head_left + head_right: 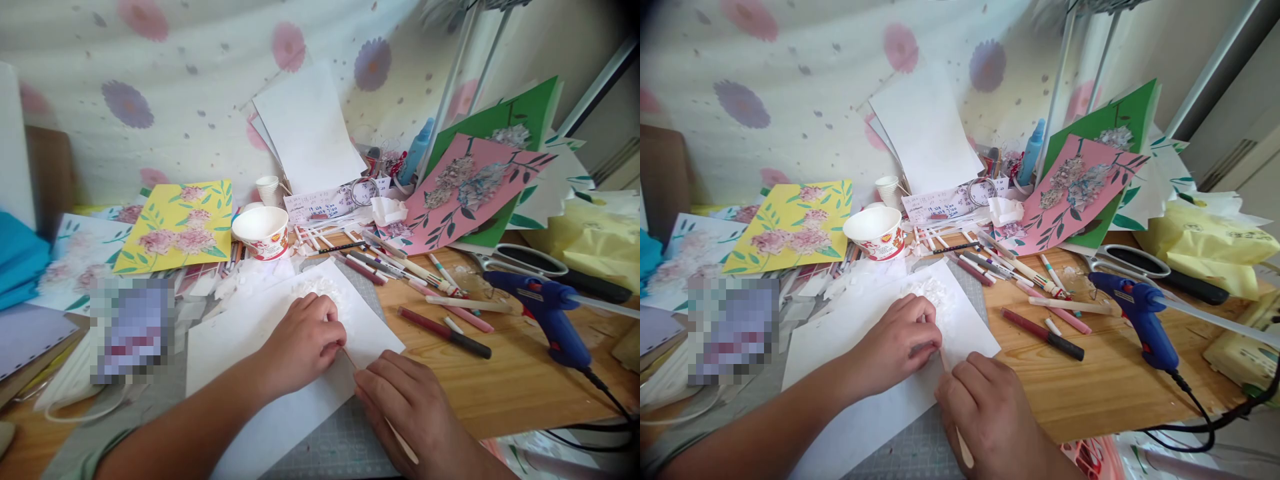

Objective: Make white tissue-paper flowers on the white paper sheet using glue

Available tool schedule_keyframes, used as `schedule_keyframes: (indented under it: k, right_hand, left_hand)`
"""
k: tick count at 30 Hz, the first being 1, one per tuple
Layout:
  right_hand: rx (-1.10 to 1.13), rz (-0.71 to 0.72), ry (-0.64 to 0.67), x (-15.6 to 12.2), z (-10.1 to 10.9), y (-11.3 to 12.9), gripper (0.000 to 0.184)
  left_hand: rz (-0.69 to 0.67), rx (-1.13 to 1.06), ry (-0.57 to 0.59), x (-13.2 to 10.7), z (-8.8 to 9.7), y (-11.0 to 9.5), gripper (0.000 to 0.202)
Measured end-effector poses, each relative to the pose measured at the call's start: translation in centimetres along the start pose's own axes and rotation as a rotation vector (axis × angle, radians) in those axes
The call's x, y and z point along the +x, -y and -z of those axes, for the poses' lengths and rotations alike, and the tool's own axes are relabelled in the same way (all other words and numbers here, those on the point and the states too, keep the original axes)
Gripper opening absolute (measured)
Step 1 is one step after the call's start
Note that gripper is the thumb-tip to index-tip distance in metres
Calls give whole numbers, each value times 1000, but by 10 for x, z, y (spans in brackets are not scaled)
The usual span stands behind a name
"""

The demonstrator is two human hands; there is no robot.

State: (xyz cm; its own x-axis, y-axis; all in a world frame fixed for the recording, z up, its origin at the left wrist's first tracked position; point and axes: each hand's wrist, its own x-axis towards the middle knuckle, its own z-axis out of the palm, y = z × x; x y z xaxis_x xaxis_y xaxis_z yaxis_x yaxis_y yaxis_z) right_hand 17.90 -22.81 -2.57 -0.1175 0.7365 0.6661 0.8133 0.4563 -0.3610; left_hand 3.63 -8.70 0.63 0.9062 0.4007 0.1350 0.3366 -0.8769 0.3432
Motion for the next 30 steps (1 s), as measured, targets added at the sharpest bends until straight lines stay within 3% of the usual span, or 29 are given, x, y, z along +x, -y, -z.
schedule_keyframes:
  k: [5, 9, 18, 30]
  right_hand:
    - [4, 7, -169, -2, 11, -1, 16]
    - [43, -36, -111, -1, 10, -2, 15]
    - [61, 18, -22, 1, 5, 1, 13]
    - [68, 1, -113, 0, 12, -2, 16]
  left_hand:
    - [-1, -9, -11, -3, 0, 6, 17]
    - [-5, -37, -16, -4, -1, 9, 18]
    - [-14, -101, -16, -4, 0, 9, 24]
    - [-60, -50, 16, -5, 0, 8, 17]
